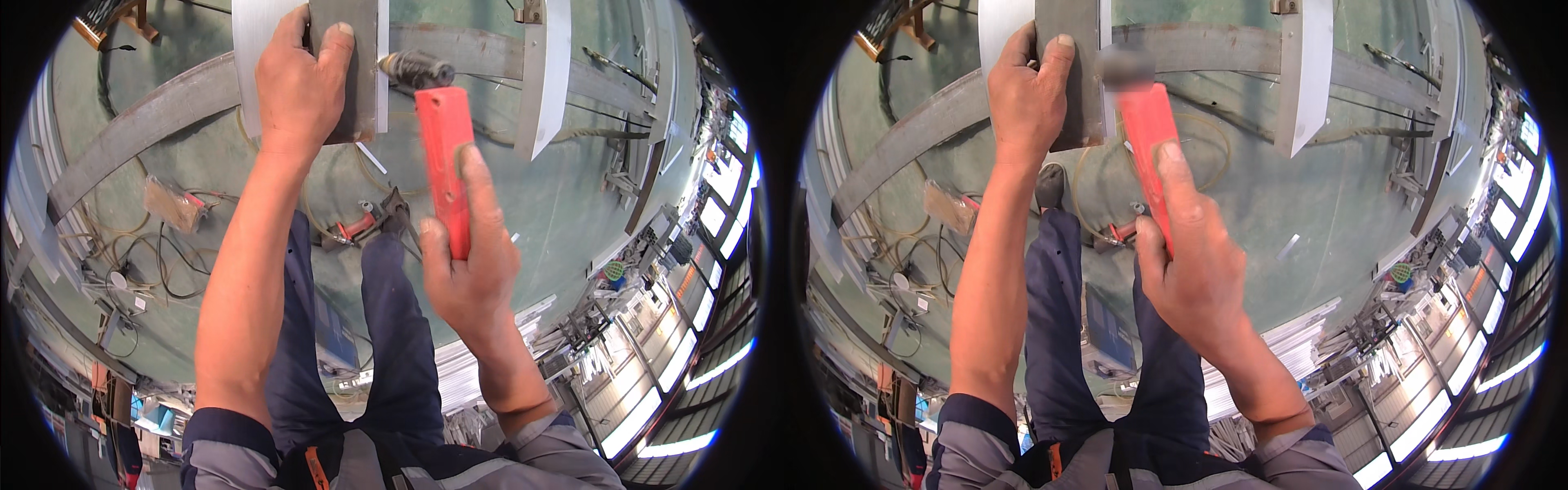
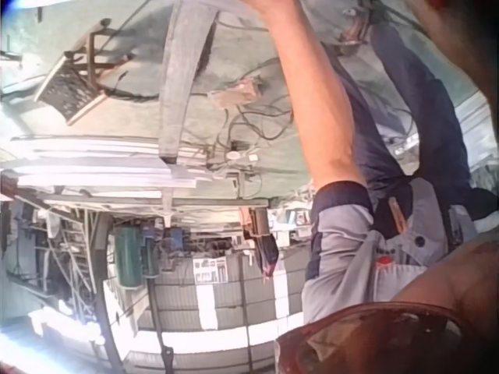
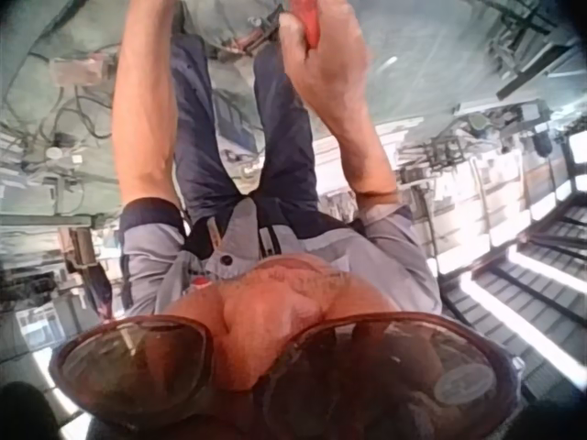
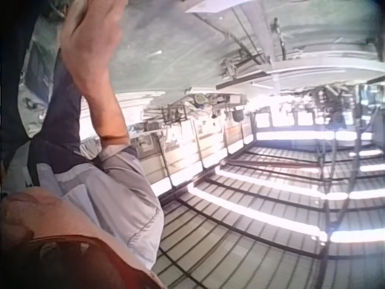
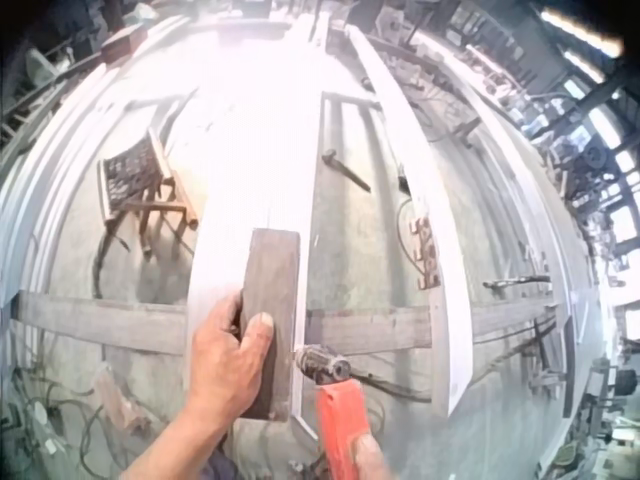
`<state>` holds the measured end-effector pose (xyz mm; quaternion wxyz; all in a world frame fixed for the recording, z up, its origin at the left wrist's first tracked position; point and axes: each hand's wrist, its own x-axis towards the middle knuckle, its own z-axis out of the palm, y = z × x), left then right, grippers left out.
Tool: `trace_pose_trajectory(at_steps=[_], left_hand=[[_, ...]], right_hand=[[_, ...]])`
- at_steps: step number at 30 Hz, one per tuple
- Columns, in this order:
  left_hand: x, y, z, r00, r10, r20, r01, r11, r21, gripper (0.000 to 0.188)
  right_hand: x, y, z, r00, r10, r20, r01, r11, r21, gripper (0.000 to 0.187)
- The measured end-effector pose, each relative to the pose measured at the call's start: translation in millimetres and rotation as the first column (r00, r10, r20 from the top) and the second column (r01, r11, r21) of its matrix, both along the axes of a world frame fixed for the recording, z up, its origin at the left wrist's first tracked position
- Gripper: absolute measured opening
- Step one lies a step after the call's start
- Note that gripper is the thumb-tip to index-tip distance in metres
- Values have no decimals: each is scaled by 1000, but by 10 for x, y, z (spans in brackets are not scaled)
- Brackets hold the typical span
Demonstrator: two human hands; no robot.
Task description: The person unpacks a small cardboard box containing a plastic-wrapped item, then uses a red pneumatic drill to make holes in a white metal frame.
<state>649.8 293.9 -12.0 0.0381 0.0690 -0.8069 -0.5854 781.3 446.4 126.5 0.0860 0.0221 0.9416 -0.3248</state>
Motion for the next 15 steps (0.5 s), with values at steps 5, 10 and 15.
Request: trace_pose_trajectory(at_steps=[5, 10, 15], left_hand=[[15, -48, -57, 998, -6, 59, 11, 996, -90, 44], [7, -14, -28, 999, 6, 36, -4, 999, -50, 43], [4, -22, -5, 997, -4, 80, 5, 1000, -16, 43]], right_hand=[[-79, 26, -22, 999, 27, -44, -25, 999, 29, 74], [-48, 17, 10, 1000, 11, 28, -11, 1000, -5, 72], [-49, -17, 15, 1000, 8, 23, -8, 1000, 22, 73]])
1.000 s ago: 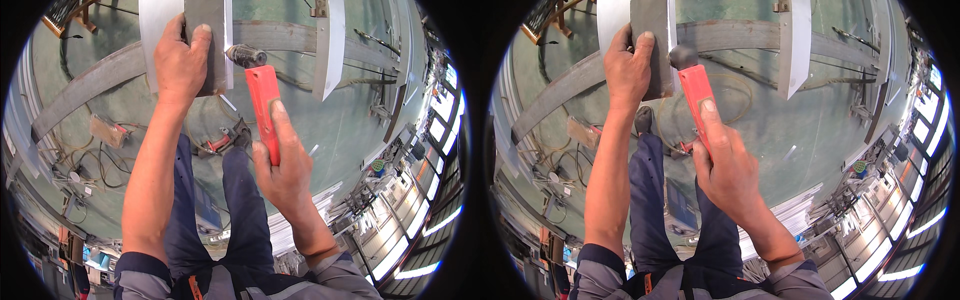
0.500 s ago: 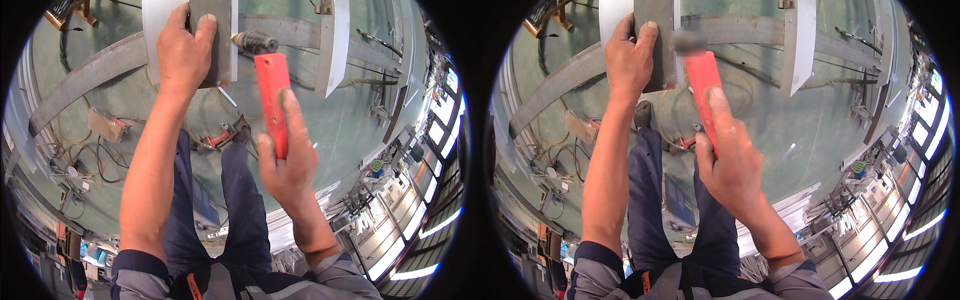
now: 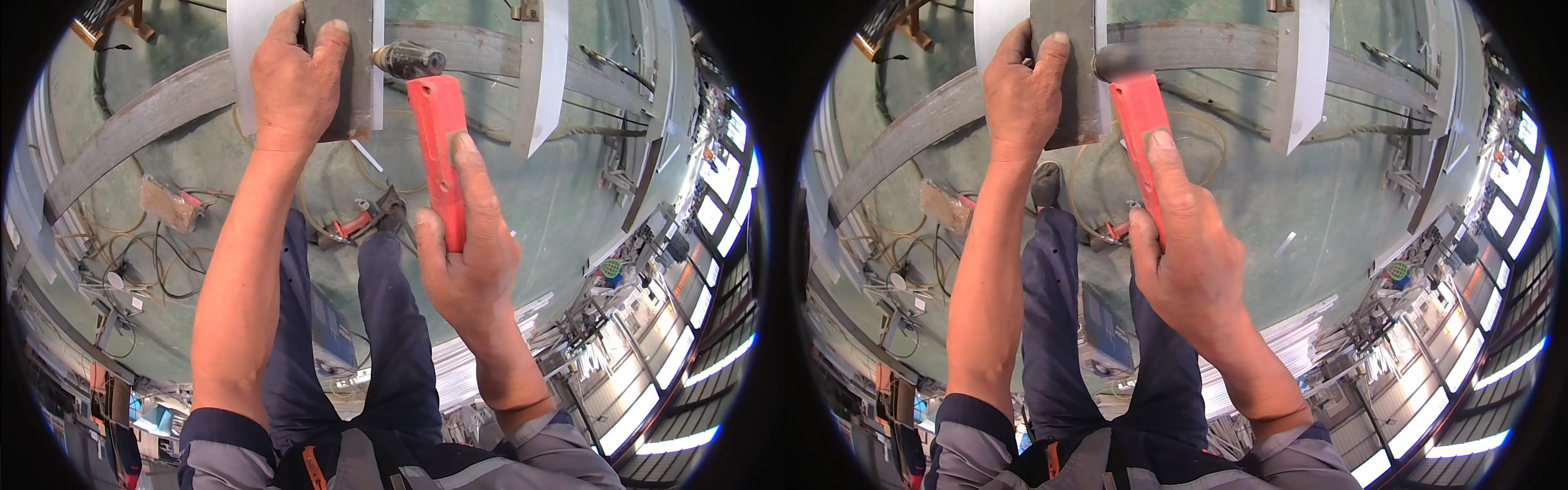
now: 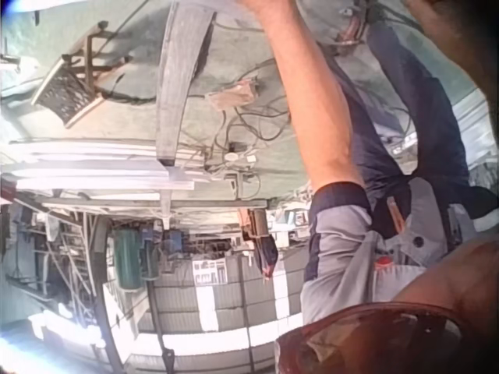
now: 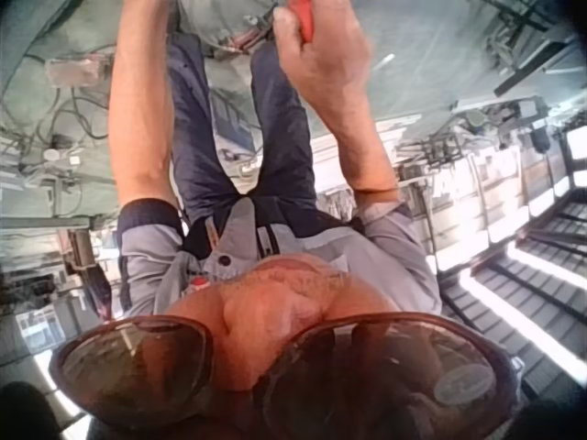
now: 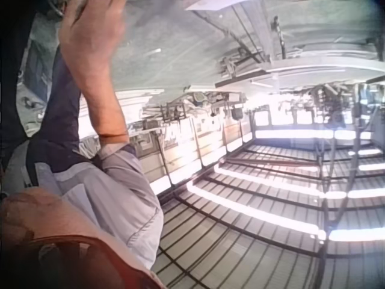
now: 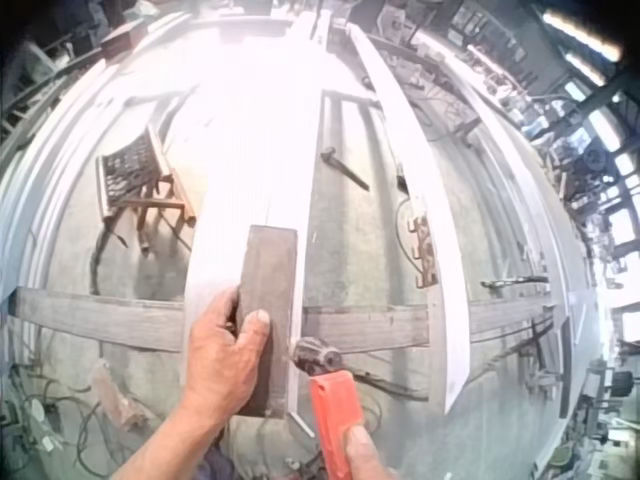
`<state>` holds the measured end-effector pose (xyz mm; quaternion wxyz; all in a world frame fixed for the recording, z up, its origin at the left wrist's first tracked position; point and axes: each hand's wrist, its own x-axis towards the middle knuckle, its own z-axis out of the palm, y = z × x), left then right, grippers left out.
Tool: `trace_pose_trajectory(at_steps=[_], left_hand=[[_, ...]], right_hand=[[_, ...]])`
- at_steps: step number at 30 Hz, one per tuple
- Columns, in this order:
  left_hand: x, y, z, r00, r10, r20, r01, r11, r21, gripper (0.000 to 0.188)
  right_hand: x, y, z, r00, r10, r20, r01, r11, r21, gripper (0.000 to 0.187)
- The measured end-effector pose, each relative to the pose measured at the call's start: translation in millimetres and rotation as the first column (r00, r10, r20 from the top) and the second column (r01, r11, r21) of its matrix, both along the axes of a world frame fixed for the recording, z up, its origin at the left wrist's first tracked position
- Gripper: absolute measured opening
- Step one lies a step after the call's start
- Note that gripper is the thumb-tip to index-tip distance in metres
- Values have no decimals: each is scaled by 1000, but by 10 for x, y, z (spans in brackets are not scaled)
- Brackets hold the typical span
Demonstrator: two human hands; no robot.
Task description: The person unpacks a small cardboard box containing a plastic-wrapped item, then uses a red pneumatic drill to make holes in a white metal frame.
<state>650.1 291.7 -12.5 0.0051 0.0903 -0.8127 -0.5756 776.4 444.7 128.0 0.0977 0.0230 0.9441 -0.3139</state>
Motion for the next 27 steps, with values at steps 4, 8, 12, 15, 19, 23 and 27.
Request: trace_pose_trajectory(at_steps=[4, 8, 12, 15, 19, 23, 27], left_hand=[[10, 11, -12, 999, 11, -37, -12, 1000, -16, 44], [1, -5, -28, 999, 0, -41, -3, 997, -72, 46], [11, -16, -64, 998, 11, -66, -18, 995, -99, 46], [16, 3, -21, 999, 12, -30, -13, 999, -44, 44], [15, -4, -19, 999, 2, -37, -4, 999, -53, 42], [17, 5, -4, 999, 11, -40, -13, 999, -32, 43], [14, 0, -19, 999, 9, -36, -12, 998, -61, 44]], right_hand=[[14, 2, -9, 1000, -20, -6, 20, 999, -28, 72], [-10, -1, -77, 993, -37, -111, 34, 999, -27, 75], [-30, 2, -98, 988, -31, -149, 28, 999, -18, 76], [-17, 3, -61, 994, -28, -101, 28, 1000, 0, 76], [-20, 7, -71, 994, -11, -106, 10, 1000, -10, 75], [-1, 8, -18, 1000, -8, -9, 8, 1000, -29, 72], [9, 3, -18, 1000, -13, -4, 12, 999, -29, 71]])
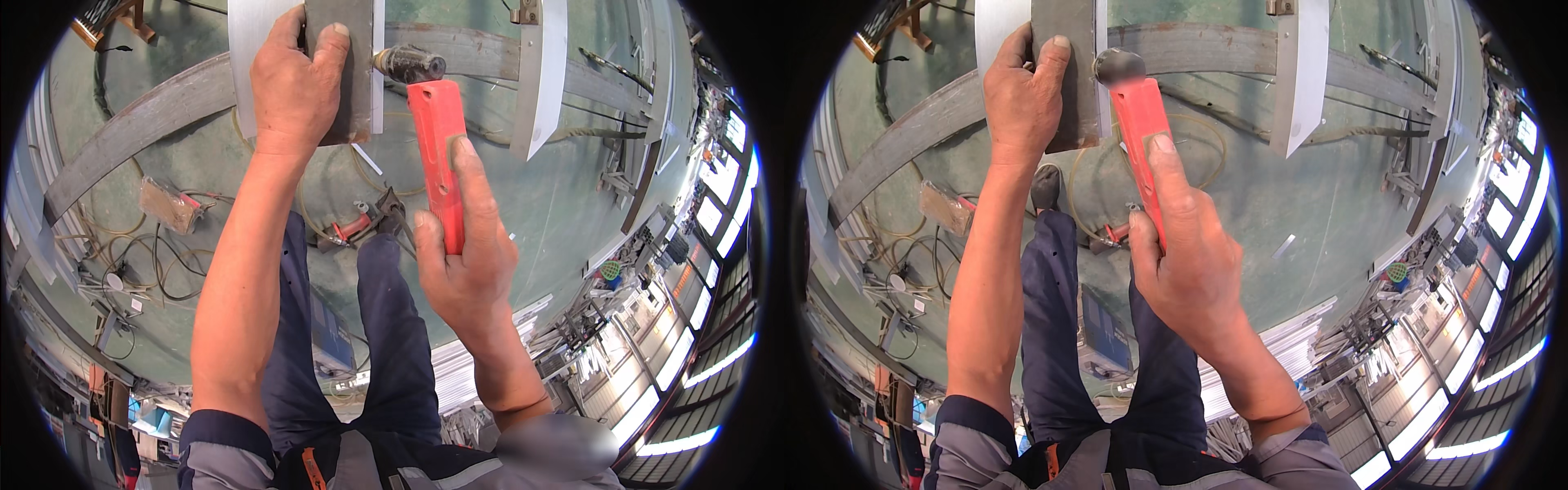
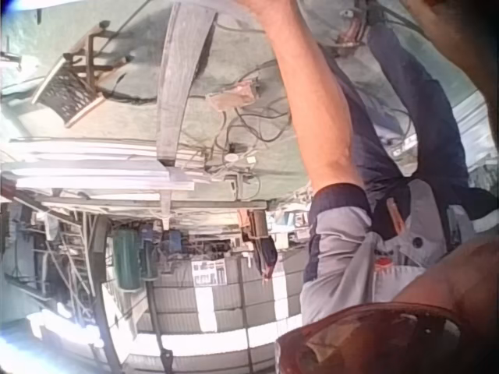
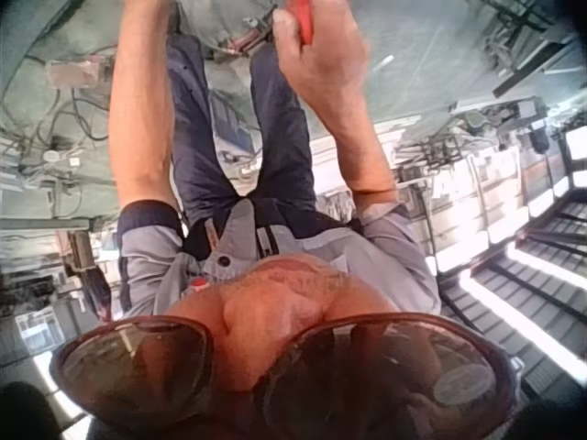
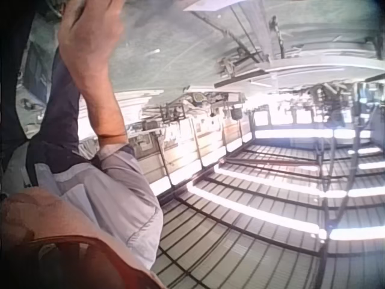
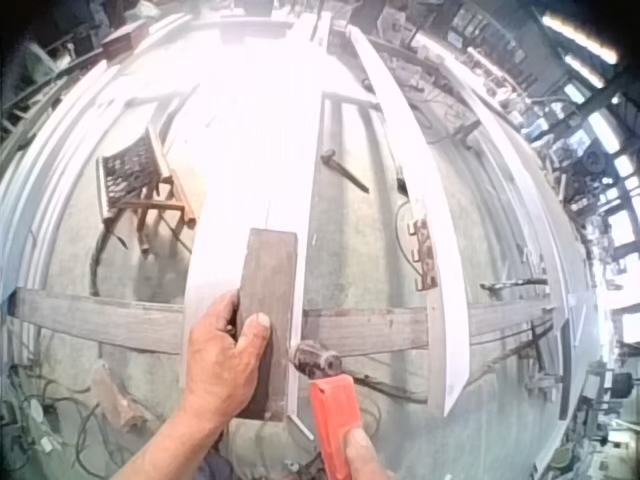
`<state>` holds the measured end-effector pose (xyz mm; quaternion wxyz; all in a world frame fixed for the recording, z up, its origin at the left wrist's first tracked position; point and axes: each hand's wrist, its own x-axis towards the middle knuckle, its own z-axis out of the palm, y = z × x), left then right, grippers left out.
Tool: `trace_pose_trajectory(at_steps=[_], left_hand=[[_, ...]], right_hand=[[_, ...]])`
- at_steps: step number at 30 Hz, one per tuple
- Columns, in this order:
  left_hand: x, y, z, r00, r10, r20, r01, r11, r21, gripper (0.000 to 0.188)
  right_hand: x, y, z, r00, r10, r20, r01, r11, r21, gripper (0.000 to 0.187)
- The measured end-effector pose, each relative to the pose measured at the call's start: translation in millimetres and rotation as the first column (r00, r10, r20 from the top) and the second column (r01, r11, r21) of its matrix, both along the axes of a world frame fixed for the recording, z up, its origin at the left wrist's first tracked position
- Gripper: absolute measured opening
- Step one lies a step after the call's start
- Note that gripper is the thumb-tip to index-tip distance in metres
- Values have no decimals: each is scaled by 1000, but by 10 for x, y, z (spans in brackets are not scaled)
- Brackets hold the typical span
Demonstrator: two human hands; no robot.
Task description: The person unpacks a small cardboard box containing a plastic-wrapped item, then uses a red pneumatic drill to make holes in a white metal frame.
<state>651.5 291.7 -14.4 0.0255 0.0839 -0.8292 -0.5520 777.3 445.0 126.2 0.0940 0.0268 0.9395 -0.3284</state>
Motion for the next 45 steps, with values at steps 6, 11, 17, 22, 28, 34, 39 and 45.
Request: trace_pose_trajectory(at_steps=[6, 11, 17, 22, 28, 34, 39, 45], left_hand=[[7, 12, 6, 1000, 0, -24, 1, 999, 43, 44], [7, 2, 0, 1000, -1, 9, 1, 1000, 13, 44], [4, 16, 32, 1000, 1, 22, -3, 998, 61, 42], [8, 23, 24, 1000, 6, 25, -8, 995, 95, 42], [7, 23, 38, 1000, -10, 23, 7, 989, 146, 42], [5, 21, 35, 1000, -3, 31, -1, 993, 121, 42], [8, 25, 22, 999, 0, 33, -4, 992, 126, 44], [5, 17, -9, 1000, 23, 6, -23, 999, 28, 46]], right_hand=[[1, -10, -34, 997, 15, -81, -13, 999, 31, 77], [39, -18, 12, 999, 19, -33, -18, 999, 36, 71], [94, -16, 22, 1000, 28, -13, -28, 999, 22, 68], [104, -42, 28, 998, 38, -46, -36, 999, 39, 70], [130, -65, 49, 997, 38, -60, -35, 998, 55, 73], [219, -55, 86, 1000, 18, 17, -18, 1000, 20, 66], [250, -63, 114, 1000, 24, 16, -25, 999, 32, 67], [300, -66, 124, 1000, 15, 25, -15, 999, 28, 68]])
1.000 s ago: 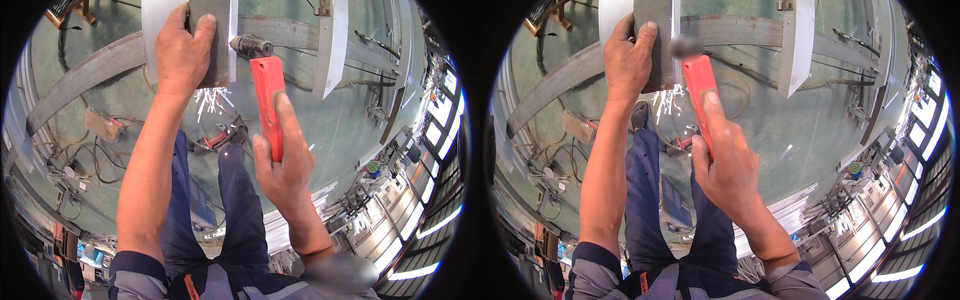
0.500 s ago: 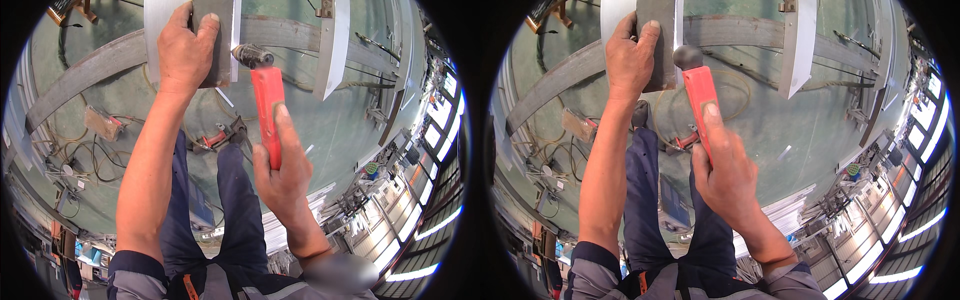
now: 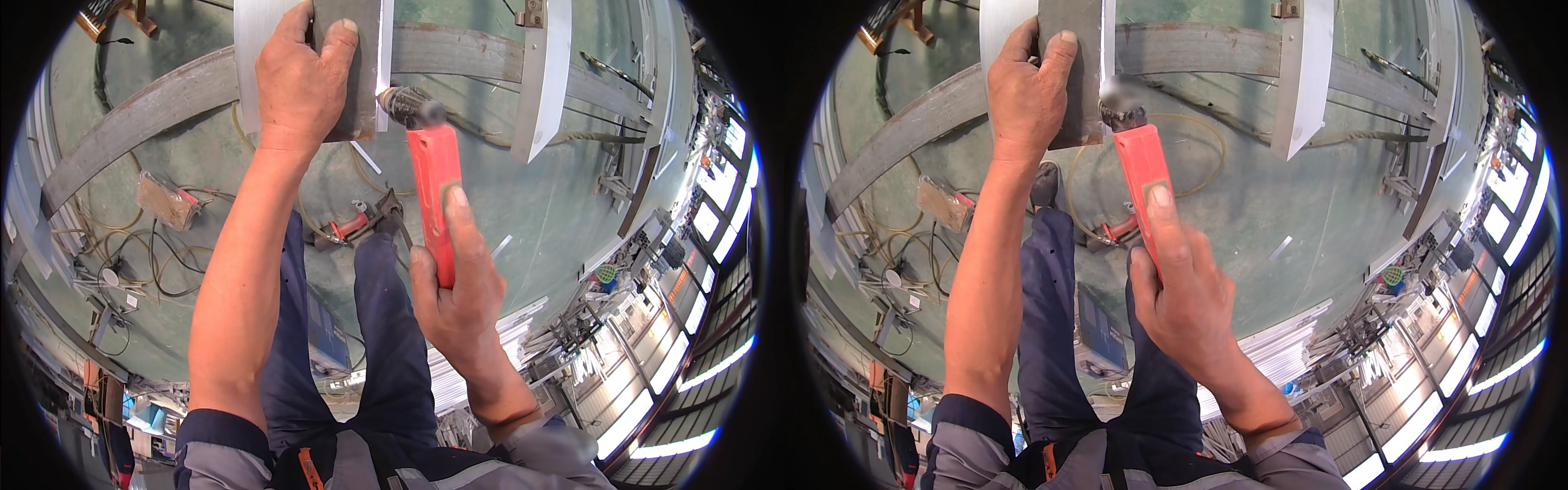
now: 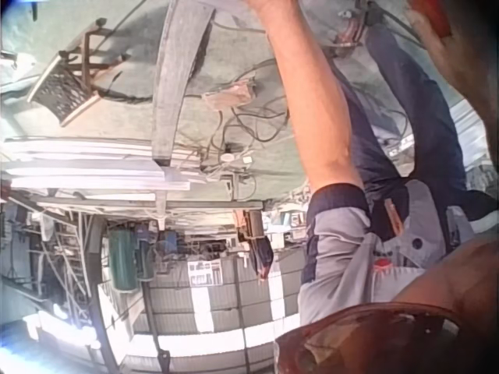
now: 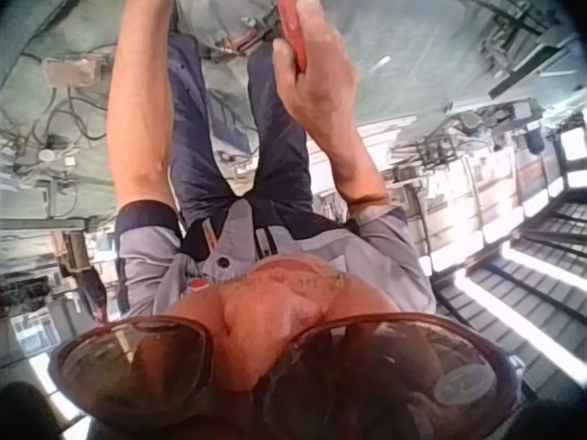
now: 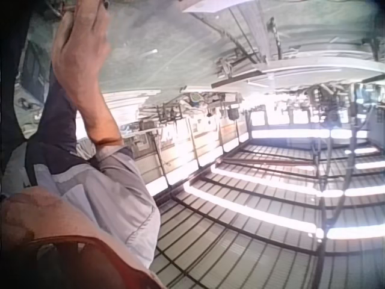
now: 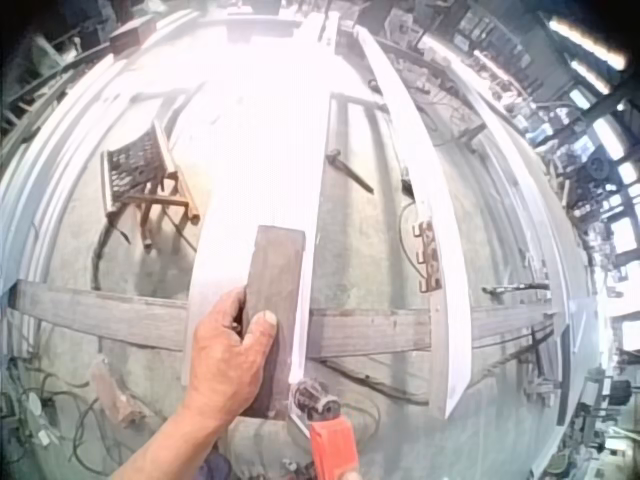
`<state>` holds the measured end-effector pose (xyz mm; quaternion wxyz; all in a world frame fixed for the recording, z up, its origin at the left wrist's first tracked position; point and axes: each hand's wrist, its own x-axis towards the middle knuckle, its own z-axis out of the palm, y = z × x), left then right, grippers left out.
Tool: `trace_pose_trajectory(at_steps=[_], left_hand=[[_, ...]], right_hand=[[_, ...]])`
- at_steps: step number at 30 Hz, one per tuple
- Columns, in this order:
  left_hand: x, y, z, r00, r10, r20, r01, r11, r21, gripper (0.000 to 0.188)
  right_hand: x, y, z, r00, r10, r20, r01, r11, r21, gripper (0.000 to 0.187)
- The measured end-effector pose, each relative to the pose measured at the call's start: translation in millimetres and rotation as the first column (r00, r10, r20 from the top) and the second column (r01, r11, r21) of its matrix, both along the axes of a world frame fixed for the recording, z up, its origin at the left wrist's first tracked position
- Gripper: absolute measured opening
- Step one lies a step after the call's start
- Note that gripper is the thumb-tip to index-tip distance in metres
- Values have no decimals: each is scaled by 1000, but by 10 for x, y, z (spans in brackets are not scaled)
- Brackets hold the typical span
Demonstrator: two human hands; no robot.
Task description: The person unpacks a small cardboard box containing a plastic-wrapped item, then uses a red pneumatic drill to make holes in a white metal frame.
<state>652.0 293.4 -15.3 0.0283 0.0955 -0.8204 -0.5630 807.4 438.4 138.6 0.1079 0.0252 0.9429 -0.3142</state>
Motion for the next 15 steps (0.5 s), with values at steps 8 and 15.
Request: trace_pose_trajectory(at_steps=[8, 15], left_hand=[[0, -2, 18, 1000, -23, 13, 22, 999, 37, 45], [-6, -1, 24, 1000, -7, 22, 5, 998, 61, 43]], right_hand=[[40, 8, 12, 1000, 1, 4, 0, 1000, -20, 69], [79, 8, 26, 1000, 2, 4, -2, 1000, -6, 70]])
